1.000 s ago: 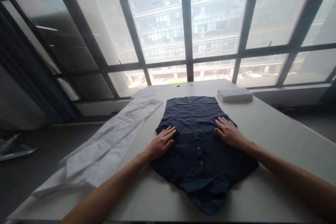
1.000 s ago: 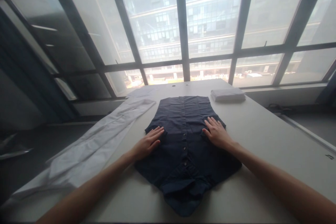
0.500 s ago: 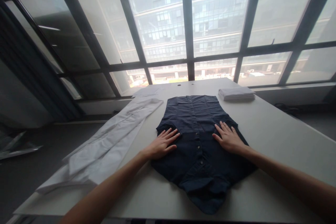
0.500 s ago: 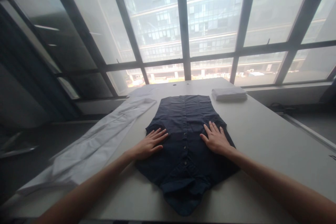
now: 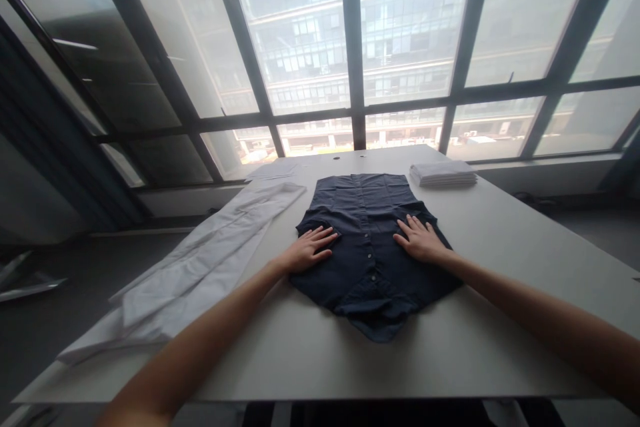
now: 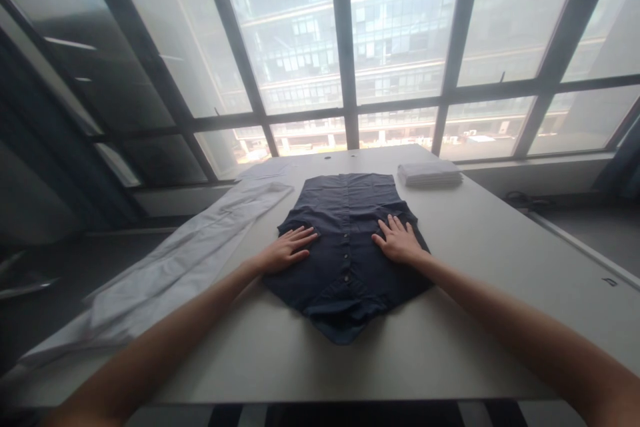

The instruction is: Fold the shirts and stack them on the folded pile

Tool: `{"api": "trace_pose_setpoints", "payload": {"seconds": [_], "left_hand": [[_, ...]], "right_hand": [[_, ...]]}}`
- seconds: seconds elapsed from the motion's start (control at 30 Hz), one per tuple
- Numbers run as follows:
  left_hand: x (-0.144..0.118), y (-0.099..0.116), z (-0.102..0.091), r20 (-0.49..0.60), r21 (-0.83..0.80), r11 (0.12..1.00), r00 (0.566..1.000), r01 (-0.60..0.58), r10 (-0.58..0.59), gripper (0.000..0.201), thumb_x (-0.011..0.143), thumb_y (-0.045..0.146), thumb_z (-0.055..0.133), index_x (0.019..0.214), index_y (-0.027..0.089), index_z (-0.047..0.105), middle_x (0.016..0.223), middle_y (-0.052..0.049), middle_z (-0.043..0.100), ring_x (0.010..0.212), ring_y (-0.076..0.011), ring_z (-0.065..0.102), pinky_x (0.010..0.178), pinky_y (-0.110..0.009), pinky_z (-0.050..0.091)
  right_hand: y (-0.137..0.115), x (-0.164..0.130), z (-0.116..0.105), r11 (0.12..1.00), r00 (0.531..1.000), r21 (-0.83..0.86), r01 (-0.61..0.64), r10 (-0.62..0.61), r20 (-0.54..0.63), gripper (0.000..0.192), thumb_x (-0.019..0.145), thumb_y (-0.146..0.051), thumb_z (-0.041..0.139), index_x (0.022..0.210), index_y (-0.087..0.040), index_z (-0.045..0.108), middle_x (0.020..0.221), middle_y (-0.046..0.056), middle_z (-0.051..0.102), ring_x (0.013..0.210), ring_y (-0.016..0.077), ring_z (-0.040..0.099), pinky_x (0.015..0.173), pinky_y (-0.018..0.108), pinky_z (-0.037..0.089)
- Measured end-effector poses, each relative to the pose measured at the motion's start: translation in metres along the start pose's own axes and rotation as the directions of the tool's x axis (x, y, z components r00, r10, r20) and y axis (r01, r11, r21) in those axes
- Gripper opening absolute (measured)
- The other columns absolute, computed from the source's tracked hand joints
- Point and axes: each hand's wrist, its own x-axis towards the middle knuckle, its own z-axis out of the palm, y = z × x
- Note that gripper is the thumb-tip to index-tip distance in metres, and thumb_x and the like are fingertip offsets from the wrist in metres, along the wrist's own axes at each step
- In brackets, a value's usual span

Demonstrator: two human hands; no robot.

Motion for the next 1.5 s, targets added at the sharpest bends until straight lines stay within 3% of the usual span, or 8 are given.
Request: {"api": "trace_pose_setpoints", "payload": {"seconds": [0.3, 0.57, 0.67, 0.77, 0.93, 1.1, 1.33, 1.5], "left_hand": [[0.030, -0.022, -0.004, -0.043, 0.009, 1.000, 0.999, 0.019, -0.019, 0.061, 0.100, 0.063, 0.046, 0.155, 0.036, 0.043, 0.163, -0.002, 0.035, 0.154, -0.0306, 0.024, 0.124, -0.049, 0.017], [0.009, -0.009, -0.015, 0.027, -0.035, 0.999, 0.999, -0.016, 0.017, 0.065, 0.096, 0.065, 0.053, 0.154, 0.039, 0.042, 0.164, -0.002, 0.034, 0.153, -0.0339, 0.025, 0.123, -0.052, 0.021], [0.006, -0.002, -0.020, -0.069, -0.098, 0.994, 0.997, -0.040, 0.033, 0.055, 0.098, 0.060, 0.054, 0.149, 0.037, 0.052, 0.159, -0.003, 0.045, 0.148, -0.0309, 0.037, 0.122, -0.046, 0.028], [0.010, 0.008, -0.016, -0.165, -0.105, 0.994, 0.986, -0.039, 0.021, 0.055, 0.101, 0.056, 0.050, 0.152, 0.035, 0.048, 0.161, -0.004, 0.041, 0.150, -0.0300, 0.033, 0.124, -0.048, 0.023], [0.018, 0.017, 0.000, 0.011, -0.037, 0.999, 1.000, 0.028, -0.028, 0.063, 0.101, 0.063, 0.045, 0.158, 0.036, 0.037, 0.167, -0.004, 0.025, 0.155, -0.0322, 0.019, 0.124, -0.057, 0.011], [0.018, 0.014, 0.001, 0.060, -0.003, 0.999, 0.998, 0.032, -0.032, 0.067, 0.101, 0.063, 0.043, 0.160, 0.035, 0.031, 0.168, -0.005, 0.019, 0.156, -0.0315, 0.015, 0.124, -0.056, 0.006], [0.010, 0.028, -0.009, -0.039, -0.075, 0.995, 0.997, -0.071, 0.069, 0.056, 0.102, 0.054, 0.050, 0.155, 0.037, 0.042, 0.165, -0.003, 0.032, 0.154, -0.0305, 0.023, 0.125, -0.055, 0.014], [0.013, 0.052, -0.013, -0.120, 0.055, 0.989, 0.983, -0.136, 0.141, 0.051, 0.105, 0.042, 0.048, 0.155, 0.032, 0.044, 0.161, -0.004, 0.041, 0.152, -0.0260, 0.031, 0.126, -0.052, 0.019]], "right_hand": [[0.008, 0.052, -0.002, 0.999, 1.000, -0.045, 0.027, -0.027, -0.002, 0.075, 0.100, -0.063, 0.023, 0.160, -0.019, 0.031, 0.169, 0.016, 0.018, 0.156, 0.0325, 0.016, 0.122, 0.058, 0.014], [0.002, 0.022, 0.004, 1.000, 1.000, 0.004, -0.010, 0.010, -0.010, 0.076, 0.100, -0.064, 0.027, 0.161, -0.018, 0.029, 0.169, 0.017, 0.018, 0.156, 0.0336, 0.013, 0.122, 0.059, 0.014], [0.002, 0.012, 0.006, 1.000, 0.997, 0.029, 0.010, -0.008, -0.079, 0.073, 0.101, -0.061, 0.028, 0.160, -0.018, 0.031, 0.167, 0.017, 0.024, 0.156, 0.0329, 0.016, 0.122, 0.059, 0.016], [0.002, 0.007, 0.005, 0.996, 0.982, 0.031, 0.086, -0.080, -0.170, 0.069, 0.103, -0.057, 0.026, 0.159, -0.016, 0.035, 0.167, 0.017, 0.026, 0.156, 0.0302, 0.016, 0.123, 0.054, 0.017], [0.002, 0.000, 0.006, 0.993, 0.990, 0.011, 0.119, -0.118, -0.071, 0.072, 0.102, -0.059, 0.030, 0.158, -0.014, 0.036, 0.167, 0.018, 0.024, 0.156, 0.0306, 0.016, 0.124, 0.051, 0.018], [-0.001, -0.002, 0.003, 0.993, 0.992, 0.012, 0.114, -0.113, -0.058, 0.073, 0.101, -0.056, 0.033, 0.160, -0.013, 0.031, 0.167, 0.017, 0.023, 0.156, 0.0302, 0.016, 0.124, 0.052, 0.017], [-0.004, -0.010, -0.001, 0.980, 0.967, 0.007, 0.197, -0.193, -0.167, 0.065, 0.103, -0.046, 0.036, 0.158, -0.013, 0.035, 0.166, 0.016, 0.028, 0.155, 0.0283, 0.020, 0.125, 0.050, 0.015], [-0.006, -0.011, 0.001, 0.989, 0.937, -0.017, 0.148, -0.146, -0.316, 0.066, 0.103, -0.044, 0.036, 0.161, -0.013, 0.029, 0.169, 0.017, 0.019, 0.156, 0.0302, 0.016, 0.123, 0.055, 0.020]]}}
